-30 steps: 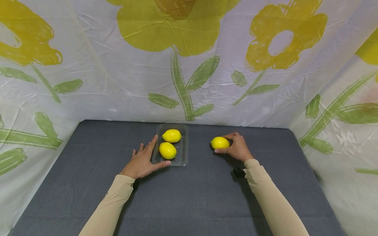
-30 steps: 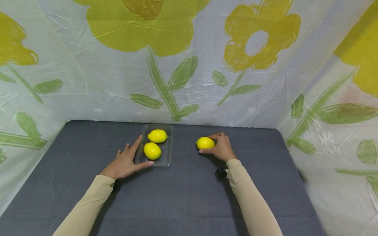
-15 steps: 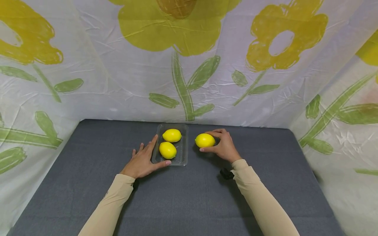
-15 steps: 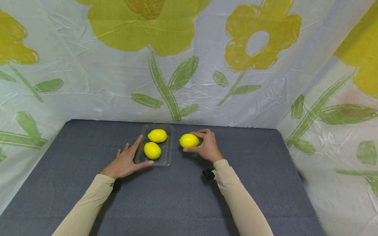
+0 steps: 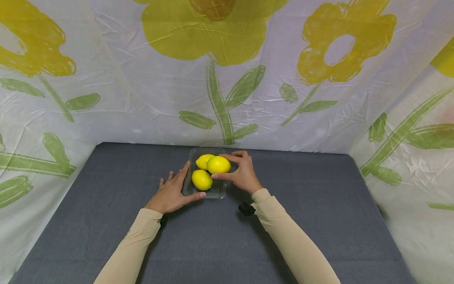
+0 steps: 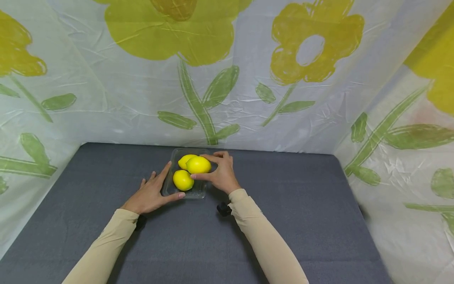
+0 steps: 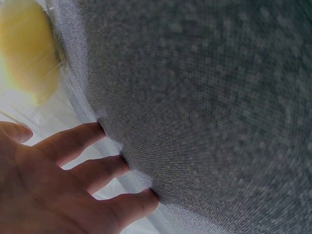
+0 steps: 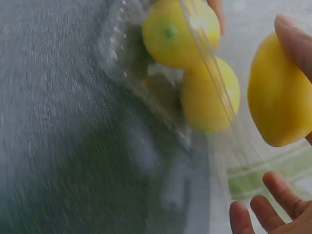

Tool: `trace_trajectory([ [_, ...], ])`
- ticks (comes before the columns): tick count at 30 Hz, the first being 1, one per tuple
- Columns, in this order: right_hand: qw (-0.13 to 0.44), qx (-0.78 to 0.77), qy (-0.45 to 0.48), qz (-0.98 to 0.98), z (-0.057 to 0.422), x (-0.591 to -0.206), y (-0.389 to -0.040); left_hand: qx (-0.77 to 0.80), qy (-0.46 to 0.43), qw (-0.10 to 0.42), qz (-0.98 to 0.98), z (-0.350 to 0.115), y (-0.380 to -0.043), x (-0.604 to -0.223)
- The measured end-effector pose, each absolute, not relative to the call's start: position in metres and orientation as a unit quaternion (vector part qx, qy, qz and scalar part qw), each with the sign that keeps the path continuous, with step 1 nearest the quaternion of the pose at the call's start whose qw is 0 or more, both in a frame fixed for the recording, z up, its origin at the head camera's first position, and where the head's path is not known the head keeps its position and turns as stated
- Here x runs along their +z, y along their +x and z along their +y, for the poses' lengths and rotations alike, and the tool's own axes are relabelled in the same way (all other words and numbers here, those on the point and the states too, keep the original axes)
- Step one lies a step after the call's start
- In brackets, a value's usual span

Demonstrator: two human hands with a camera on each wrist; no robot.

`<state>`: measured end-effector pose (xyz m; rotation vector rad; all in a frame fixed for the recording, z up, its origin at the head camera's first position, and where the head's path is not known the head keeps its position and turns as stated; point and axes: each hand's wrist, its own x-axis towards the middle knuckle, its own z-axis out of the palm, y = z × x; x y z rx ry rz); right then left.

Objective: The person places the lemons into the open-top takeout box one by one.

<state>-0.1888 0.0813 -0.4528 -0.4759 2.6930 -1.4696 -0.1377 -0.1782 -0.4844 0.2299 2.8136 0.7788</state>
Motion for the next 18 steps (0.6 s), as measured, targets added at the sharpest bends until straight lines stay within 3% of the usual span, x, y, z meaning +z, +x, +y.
trace_trajectory([
  [18, 0.042, -0.462, -0.121, 0.877, 0.058, -0.469, -0.184, 0.262, 0.078, 0.11, 0.956, -0.178, -0.136, -0.483],
])
